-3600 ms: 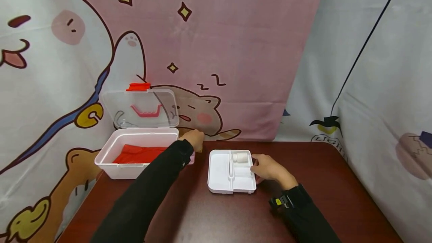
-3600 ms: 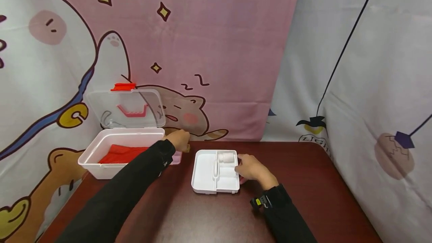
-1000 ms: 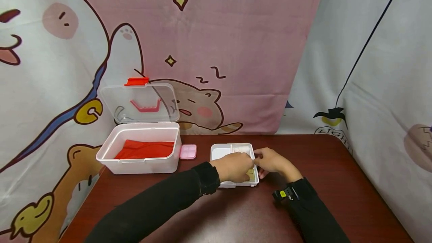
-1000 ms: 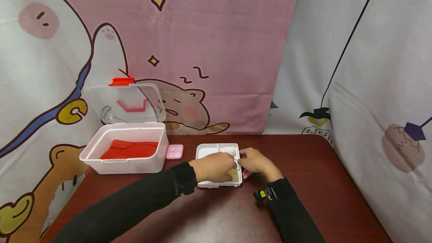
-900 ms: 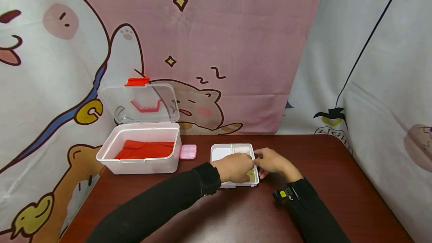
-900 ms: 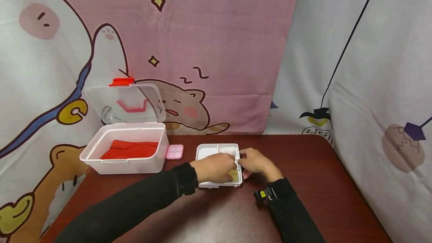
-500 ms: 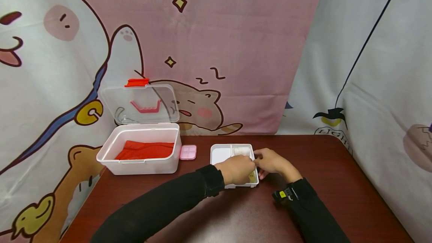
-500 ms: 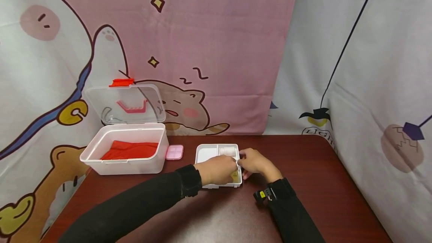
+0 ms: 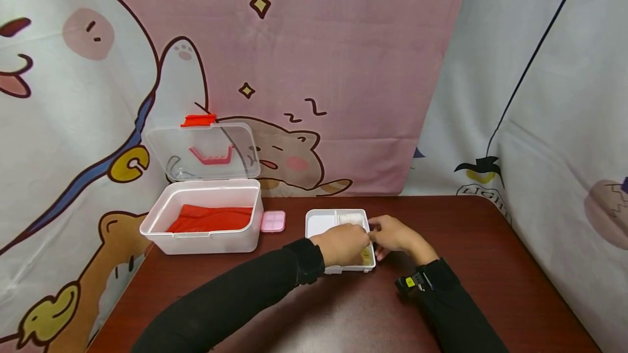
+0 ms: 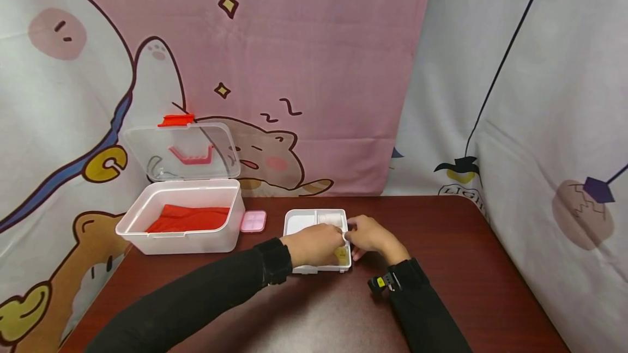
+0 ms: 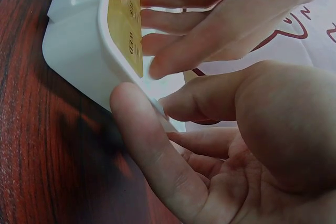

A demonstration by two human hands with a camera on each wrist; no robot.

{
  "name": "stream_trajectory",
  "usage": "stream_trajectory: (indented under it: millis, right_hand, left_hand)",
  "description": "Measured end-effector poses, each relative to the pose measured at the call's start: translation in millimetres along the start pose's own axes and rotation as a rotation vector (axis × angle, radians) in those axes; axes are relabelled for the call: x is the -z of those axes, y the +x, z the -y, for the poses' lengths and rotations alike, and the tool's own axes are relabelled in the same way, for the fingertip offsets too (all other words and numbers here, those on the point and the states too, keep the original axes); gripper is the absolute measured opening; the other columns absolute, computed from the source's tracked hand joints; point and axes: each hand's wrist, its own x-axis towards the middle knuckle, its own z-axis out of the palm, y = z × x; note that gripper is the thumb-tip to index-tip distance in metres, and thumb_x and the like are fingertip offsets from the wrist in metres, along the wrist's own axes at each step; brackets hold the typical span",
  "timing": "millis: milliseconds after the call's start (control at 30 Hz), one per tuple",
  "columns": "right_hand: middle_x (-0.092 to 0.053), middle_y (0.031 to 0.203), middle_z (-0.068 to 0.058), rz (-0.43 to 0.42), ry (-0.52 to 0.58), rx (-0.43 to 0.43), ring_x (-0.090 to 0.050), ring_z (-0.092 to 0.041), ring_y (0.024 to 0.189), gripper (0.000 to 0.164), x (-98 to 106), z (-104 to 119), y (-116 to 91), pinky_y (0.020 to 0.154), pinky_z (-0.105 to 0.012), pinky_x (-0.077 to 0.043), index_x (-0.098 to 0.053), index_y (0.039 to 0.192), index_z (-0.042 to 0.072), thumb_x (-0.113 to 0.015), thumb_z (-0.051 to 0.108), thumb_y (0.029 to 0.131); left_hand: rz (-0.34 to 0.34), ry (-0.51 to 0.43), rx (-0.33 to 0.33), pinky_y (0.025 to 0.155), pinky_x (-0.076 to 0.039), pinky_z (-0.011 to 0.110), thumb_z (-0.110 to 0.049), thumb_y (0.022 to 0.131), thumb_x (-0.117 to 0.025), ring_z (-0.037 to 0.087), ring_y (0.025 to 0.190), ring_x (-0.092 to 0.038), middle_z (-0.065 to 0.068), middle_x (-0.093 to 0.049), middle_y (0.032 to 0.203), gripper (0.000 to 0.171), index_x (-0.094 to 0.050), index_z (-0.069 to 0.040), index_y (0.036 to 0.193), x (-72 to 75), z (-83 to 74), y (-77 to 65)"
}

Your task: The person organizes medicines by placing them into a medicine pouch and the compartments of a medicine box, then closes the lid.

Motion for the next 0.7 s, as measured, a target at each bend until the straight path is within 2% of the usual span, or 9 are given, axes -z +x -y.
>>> stream_trajectory:
  millis: [167, 367, 567, 700]
  right_hand:
    - [-0.067, 0.092, -0.015, -0.010, -0.013, -0.012, -0.071, -0.022, 0.062, 0.047, -1, -1, 2, 0.061, -0.040, -0.066, -0.059, 0.152, -0.002, -0.064, 0.010, 0.107]
    - [-0.066, 0.095, -0.016, -0.017, -0.008, -0.028, -0.070, -0.024, 0.064, 0.051, 0, 1, 1, 0.061, -0.040, -0.066, -0.056, 0.155, -0.004, -0.063, 0.010, 0.106]
    - [-0.065, 0.100, -0.017, -0.022, -0.017, -0.052, -0.070, -0.024, 0.066, 0.055, 0, 2, 1, 0.061, -0.039, -0.065, -0.052, 0.158, -0.005, -0.064, 0.011, 0.107]
    - [-0.065, 0.103, -0.017, -0.030, -0.027, -0.090, -0.071, -0.026, 0.068, 0.058, -1, 2, 1, 0.063, -0.038, -0.065, -0.050, 0.160, -0.003, -0.066, 0.014, 0.107]
  left_hand:
    - [-0.002, -0.065, 0.029, 0.092, -0.061, 0.030, -0.032, 0.096, -0.087, 0.012, 0.101, -0.075, -0.001, -0.080, 0.115, 0.026, -0.082, -0.015, 0.115, 10.5, 8.5, -2.9]
    - [-0.067, -0.088, 0.041, 0.096, -0.063, 0.029, -0.029, 0.104, -0.079, 0.015, 0.112, -0.078, 0.000, -0.082, 0.123, 0.026, -0.083, -0.015, 0.125, 36.5, 26.5, -11.3]
    - [-0.061, -0.087, 0.125, 0.094, -0.064, 0.034, -0.028, 0.106, -0.075, 0.018, 0.108, -0.079, 0.002, -0.082, 0.117, 0.023, -0.083, -0.013, 0.121, 58.2, 55.5, -21.8]
    - [-0.040, -0.086, 0.189, 0.097, -0.064, 0.040, -0.026, 0.105, -0.076, 0.024, 0.111, -0.079, 0.006, -0.082, 0.118, 0.022, -0.083, -0.011, 0.120, 62.2, 82.0, -30.3]
